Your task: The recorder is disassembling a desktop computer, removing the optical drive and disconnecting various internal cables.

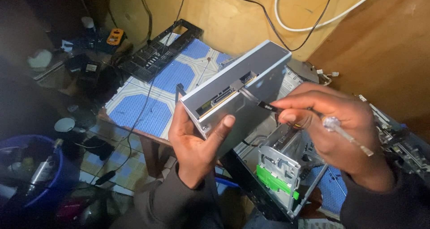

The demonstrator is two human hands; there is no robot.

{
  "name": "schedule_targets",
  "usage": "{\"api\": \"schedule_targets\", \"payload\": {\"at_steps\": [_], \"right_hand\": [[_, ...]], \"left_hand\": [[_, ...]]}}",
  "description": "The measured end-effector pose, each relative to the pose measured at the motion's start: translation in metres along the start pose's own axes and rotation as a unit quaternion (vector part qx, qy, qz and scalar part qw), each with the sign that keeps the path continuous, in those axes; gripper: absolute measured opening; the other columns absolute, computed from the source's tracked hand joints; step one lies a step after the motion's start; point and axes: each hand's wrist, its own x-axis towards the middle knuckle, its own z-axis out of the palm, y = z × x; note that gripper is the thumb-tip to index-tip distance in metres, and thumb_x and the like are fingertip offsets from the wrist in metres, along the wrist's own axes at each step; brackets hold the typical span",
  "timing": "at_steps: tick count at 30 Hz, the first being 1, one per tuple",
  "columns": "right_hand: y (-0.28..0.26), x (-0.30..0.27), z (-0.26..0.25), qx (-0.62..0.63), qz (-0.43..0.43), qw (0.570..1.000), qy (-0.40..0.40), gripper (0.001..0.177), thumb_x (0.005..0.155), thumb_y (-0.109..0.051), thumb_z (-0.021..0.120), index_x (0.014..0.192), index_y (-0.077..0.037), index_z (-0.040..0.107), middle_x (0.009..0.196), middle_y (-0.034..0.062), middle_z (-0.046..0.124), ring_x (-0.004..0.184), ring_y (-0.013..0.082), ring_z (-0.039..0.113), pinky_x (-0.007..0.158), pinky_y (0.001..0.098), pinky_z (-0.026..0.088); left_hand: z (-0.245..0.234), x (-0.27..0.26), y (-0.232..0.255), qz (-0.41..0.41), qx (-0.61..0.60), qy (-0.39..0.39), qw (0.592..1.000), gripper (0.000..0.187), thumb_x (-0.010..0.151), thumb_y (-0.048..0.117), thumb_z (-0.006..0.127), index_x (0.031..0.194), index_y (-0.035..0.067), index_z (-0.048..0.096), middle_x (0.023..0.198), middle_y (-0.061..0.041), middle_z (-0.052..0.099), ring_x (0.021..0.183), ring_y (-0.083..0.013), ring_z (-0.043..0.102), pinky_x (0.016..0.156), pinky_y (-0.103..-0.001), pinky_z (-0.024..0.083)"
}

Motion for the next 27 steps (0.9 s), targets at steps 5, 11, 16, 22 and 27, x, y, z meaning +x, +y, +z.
{"api": "schedule_targets", "payload": {"at_steps": [5,11,16,22,27], "right_hand": [[0.008,0.002,-0.01,-0.003,-0.028,1.0,-0.012,0.02,0.094,0.001,0.066,0.113,-0.001,0.074,0.096,0.0076,0.072,0.083,0.0119,0.071,0.073,0.0239,0.06],[0.044,0.014,-0.013,-0.081,-0.089,0.988,-0.097,0.028,0.088,0.008,0.058,0.113,0.002,0.07,0.106,0.0115,0.069,0.098,0.0198,0.071,0.083,0.0277,0.06],[0.08,0.016,-0.009,-0.158,0.062,0.978,-0.123,0.017,0.091,-0.007,0.064,0.106,-0.006,0.073,0.091,0.0058,0.075,0.085,0.0175,0.074,0.073,0.0336,0.058],[0.084,0.032,0.002,-0.328,0.187,0.907,-0.185,0.021,0.096,-0.028,0.063,0.111,-0.016,0.071,0.086,0.0056,0.076,0.078,0.0192,0.072,0.074,0.0398,0.056],[0.107,0.048,0.0,-0.358,0.218,0.865,-0.274,0.028,0.096,-0.039,0.059,0.117,-0.024,0.072,0.094,0.0025,0.076,0.083,0.0199,0.072,0.08,0.041,0.055]], "left_hand": [[0.0,-0.003,-0.013,0.084,0.07,-0.001,0.994,0.061,0.093,0.008,0.083,0.141,-0.006,0.048,0.133,-0.016,0.066,0.124,-0.0217,0.067,0.109,-0.035,0.056],[-0.004,-0.003,-0.007,0.101,0.113,0.021,0.988,0.06,0.093,0.008,0.083,0.139,-0.008,0.048,0.132,-0.018,0.067,0.121,-0.0218,0.07,0.104,-0.034,0.059],[-0.004,-0.001,-0.01,0.139,0.134,0.022,0.981,0.063,0.095,0.01,0.083,0.143,-0.008,0.047,0.133,-0.019,0.067,0.12,-0.0215,0.07,0.105,-0.034,0.059],[-0.002,0.001,-0.007,0.165,0.185,-0.003,0.969,0.066,0.094,0.007,0.085,0.146,-0.007,0.048,0.13,-0.018,0.067,0.121,-0.0208,0.07,0.108,-0.032,0.057],[-0.002,0.002,-0.004,0.159,0.193,-0.013,0.968,0.065,0.092,0.006,0.086,0.144,-0.007,0.049,0.134,-0.016,0.068,0.12,-0.02,0.07,0.107,-0.031,0.056]]}}
